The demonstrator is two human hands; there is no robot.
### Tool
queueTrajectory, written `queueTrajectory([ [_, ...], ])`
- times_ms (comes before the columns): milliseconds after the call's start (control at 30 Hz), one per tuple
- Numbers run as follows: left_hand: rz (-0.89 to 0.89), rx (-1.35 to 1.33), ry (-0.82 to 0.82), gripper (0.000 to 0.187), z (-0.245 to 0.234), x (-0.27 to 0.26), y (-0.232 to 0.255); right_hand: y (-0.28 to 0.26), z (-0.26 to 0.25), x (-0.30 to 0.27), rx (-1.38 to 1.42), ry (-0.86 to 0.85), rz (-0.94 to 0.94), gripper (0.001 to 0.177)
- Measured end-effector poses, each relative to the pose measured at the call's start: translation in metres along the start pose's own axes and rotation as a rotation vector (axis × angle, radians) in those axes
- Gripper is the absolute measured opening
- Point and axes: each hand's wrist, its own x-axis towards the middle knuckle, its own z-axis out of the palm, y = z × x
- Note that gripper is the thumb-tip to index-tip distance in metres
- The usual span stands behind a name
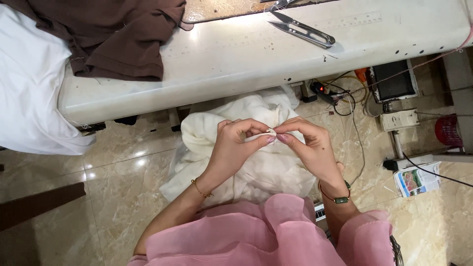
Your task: Hand-sewing and machine-sewing a white fabric dress.
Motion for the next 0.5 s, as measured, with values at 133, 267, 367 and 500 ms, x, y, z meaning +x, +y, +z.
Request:
queueTrajectory([
  [133, -0.027, -0.042, -0.009, 0.016, 0.001, 0.000, -0.005, -0.002, 0.002, -0.002, -0.026, 0.014, -0.023, 0.019],
  [267, -0.027, -0.064, -0.002, 0.018, 0.001, -0.002, -0.006, -0.011, 0.005, -0.004, -0.094, 0.021, -0.062, 0.020],
  [367, 0.027, -0.053, -0.002, 0.019, 0.000, -0.005, -0.004, -0.021, 0.007, -0.006, -0.172, 0.017, -0.113, 0.020],
  [500, 0.052, -0.084, -0.014, 0.020, -0.003, -0.010, 0.002, -0.023, 0.007, -0.009, -0.188, -0.002, -0.136, 0.023],
])
